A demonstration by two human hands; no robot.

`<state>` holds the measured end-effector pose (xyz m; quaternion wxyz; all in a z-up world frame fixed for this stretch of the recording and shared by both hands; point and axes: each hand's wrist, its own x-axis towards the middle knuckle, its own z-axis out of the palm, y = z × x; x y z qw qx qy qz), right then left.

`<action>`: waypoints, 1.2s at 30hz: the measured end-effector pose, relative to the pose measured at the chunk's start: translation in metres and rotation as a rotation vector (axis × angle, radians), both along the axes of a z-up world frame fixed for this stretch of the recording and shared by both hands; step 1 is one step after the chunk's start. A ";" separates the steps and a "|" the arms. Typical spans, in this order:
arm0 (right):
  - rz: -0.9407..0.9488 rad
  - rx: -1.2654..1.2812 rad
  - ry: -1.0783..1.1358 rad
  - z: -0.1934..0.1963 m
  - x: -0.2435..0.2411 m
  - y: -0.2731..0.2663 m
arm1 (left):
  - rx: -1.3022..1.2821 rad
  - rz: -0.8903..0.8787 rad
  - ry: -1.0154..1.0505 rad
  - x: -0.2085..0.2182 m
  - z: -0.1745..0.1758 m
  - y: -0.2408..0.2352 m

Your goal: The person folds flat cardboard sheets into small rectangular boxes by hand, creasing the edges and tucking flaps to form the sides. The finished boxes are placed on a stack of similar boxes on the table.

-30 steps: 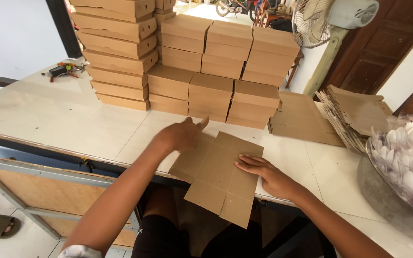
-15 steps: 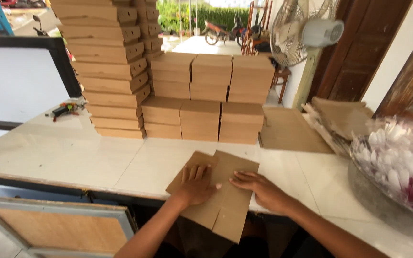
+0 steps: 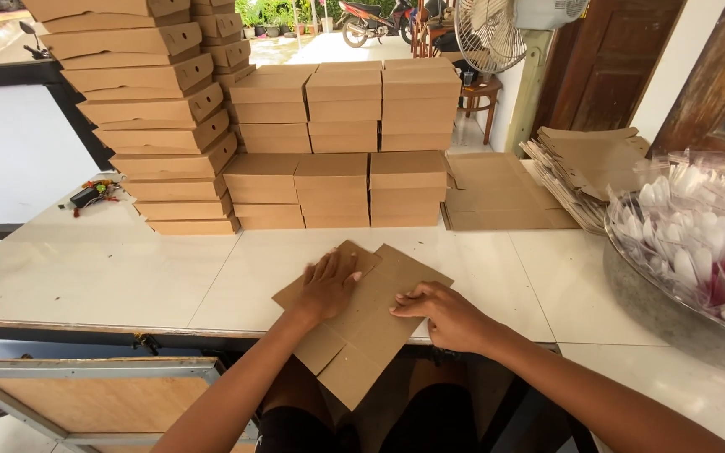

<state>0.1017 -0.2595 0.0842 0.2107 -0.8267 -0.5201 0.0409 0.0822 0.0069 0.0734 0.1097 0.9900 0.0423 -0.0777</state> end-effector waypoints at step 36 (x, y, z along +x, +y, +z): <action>-0.095 -0.405 -0.064 0.029 -0.021 0.018 | 0.076 -0.084 0.015 -0.050 0.029 0.001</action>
